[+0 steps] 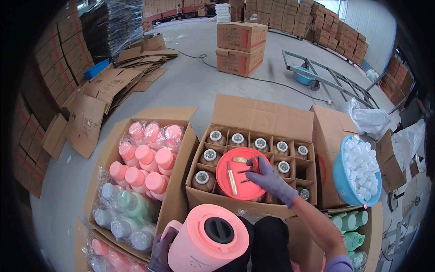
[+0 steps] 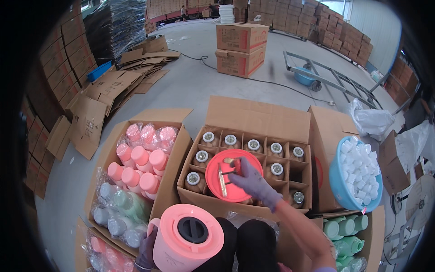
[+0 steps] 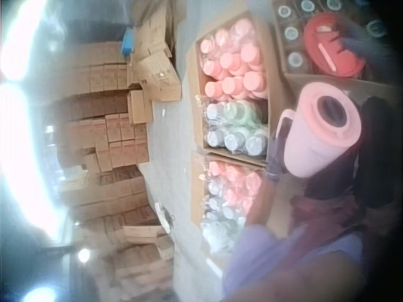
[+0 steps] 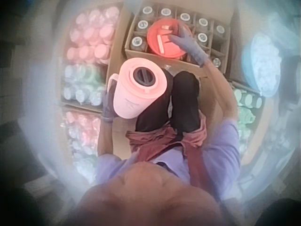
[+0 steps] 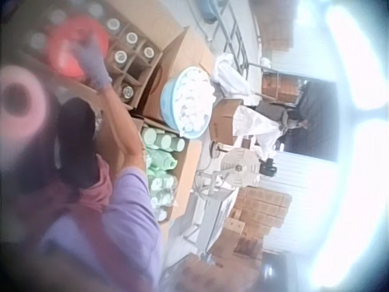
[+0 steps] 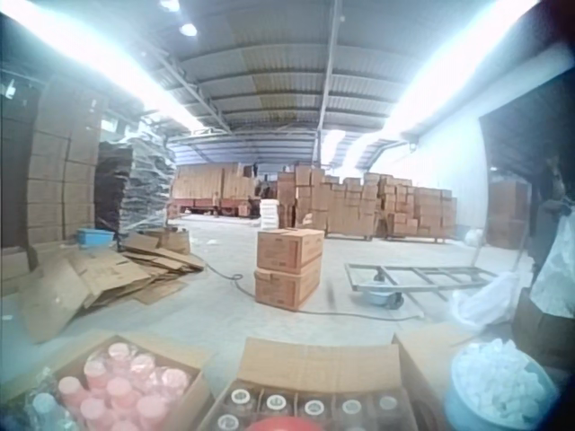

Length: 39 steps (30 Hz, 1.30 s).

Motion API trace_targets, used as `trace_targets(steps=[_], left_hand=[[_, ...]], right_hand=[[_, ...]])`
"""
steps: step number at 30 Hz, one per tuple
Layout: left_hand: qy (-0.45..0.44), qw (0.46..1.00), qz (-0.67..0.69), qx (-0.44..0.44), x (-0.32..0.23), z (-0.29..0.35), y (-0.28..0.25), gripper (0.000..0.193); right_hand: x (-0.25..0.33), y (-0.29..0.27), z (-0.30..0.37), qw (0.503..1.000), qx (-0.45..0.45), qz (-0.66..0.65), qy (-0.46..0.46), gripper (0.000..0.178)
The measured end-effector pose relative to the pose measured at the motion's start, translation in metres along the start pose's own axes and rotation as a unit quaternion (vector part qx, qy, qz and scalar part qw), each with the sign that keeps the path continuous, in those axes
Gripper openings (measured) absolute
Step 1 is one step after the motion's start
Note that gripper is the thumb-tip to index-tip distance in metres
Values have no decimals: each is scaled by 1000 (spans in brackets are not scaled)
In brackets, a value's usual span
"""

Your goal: The person assembles thermos bottles by inserting inner liners, screwing on lids, and wrapping each unit in plastic. They handle pink and green bottles, repeatedly pick liners and lids from nearby boxes, and place the finished wrapped bottles into a cardboard box.

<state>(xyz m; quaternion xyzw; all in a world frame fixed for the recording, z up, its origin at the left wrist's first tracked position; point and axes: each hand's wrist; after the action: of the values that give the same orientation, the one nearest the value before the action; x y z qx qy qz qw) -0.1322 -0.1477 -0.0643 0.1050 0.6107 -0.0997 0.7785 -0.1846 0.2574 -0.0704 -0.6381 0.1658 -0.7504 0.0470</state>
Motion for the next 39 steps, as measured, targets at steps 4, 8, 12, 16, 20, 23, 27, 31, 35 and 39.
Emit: trace_targets(steps=[4, 8, 12, 16, 20, 23, 27, 31, 35, 39], left_hand=[[36, 996, -73, 35, -17, -7, 12, 28], [129, 989, -75, 19, -27, 10, 28, 26], [325, 937, -121, -39, -28, 36, 48, 26], [443, 879, -169, -46, -29, 54, 66, 26], [381, 889, -243, -77, -49, 89, 78, 30], [320, 890, -326, 13, -76, 101, 73, 38], [127, 946, -226, 197, -87, 88, 50, 40], [-52, 948, -165, 267, -101, 66, 54, 35], [-116, 917, -226, 307, -97, 46, 33, 42], [-76, 926, -236, 285, -83, 47, 31, 40]], right_hand=[[127, -6, 101, 966, 184, 50, -177, 25], [129, -11, 137, 943, 137, 176, -248, 24], [115, -18, 167, 975, 77, 141, -153, 25], [90, -11, 177, 999, 50, -17, -12, 28], [103, -28, 162, 944, 172, -158, 233, 28], [79, -48, 122, 953, 174, -145, 201, 26], [-20, -35, 28, 987, -20, 129, 89, 38], [-89, -8, -26, 938, -44, 334, 80, 47], [-54, -79, 22, 917, -169, 354, -65, 28], [-38, -250, 97, 764, -355, 501, 199, 29]])
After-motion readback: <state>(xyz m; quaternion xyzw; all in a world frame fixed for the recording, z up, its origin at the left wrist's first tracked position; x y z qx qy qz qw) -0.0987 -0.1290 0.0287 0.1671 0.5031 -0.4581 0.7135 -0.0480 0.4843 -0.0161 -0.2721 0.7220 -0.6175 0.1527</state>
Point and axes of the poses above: each hand's wrist, its own z-axis away from the middle knuckle, its own y-axis out of the palm, x = y × z, and after that the axes turned 10 degrees about y, right-handed
